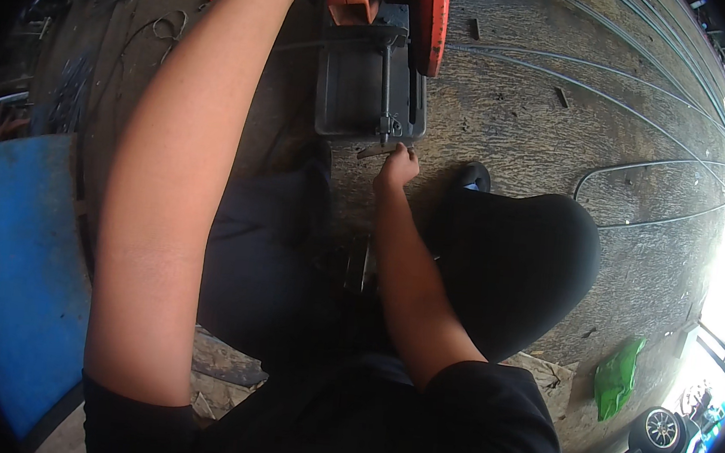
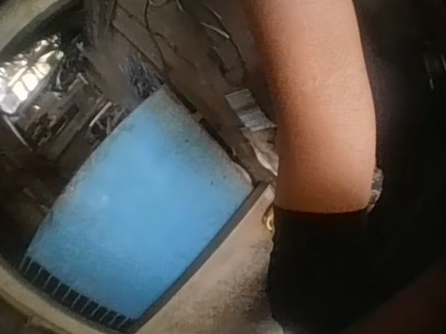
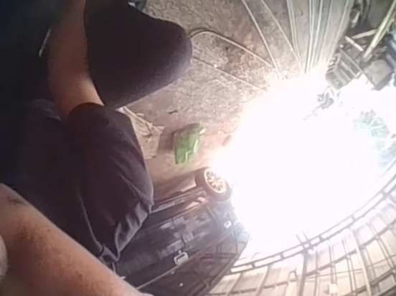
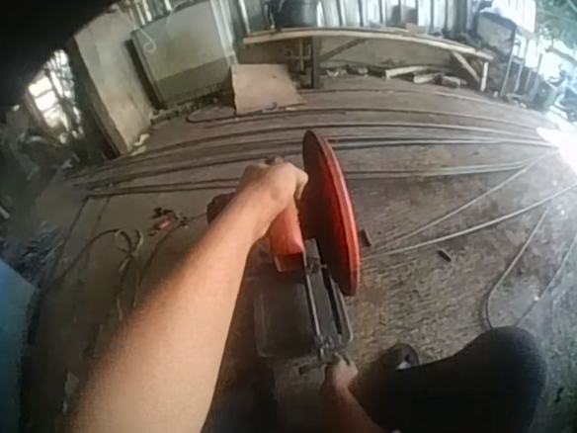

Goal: Cut a metal pipe using a power chop saw for fabrication.

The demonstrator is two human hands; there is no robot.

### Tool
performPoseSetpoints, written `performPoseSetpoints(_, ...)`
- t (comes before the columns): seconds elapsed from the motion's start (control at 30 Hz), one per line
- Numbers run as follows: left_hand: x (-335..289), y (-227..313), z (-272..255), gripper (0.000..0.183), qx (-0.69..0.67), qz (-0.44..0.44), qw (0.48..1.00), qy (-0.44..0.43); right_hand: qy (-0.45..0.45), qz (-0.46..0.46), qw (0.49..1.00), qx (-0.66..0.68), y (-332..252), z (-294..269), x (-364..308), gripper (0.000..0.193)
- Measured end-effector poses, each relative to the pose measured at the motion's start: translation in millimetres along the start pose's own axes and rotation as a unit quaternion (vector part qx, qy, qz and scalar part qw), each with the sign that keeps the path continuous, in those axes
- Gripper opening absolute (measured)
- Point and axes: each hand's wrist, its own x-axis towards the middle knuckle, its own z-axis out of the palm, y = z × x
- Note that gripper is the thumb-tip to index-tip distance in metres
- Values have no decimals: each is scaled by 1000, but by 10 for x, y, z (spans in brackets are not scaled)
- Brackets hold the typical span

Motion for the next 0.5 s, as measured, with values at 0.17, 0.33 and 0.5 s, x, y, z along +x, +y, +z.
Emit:
performPoseSetpoints(0.17,30,-99,-111,16,-5,13,1000,0,-453,-184,762,-425,50,27,-1526,19)
performPoseSetpoints(0.33,55,-69,-4,23,-4,14,1000,-18,-209,-89,937,-264,-25,-81,-1175,39)
performPoseSetpoints(0.5,243,-103,114,38,49,36,995,74,47,-89,991,-87,39,42,-440,51)
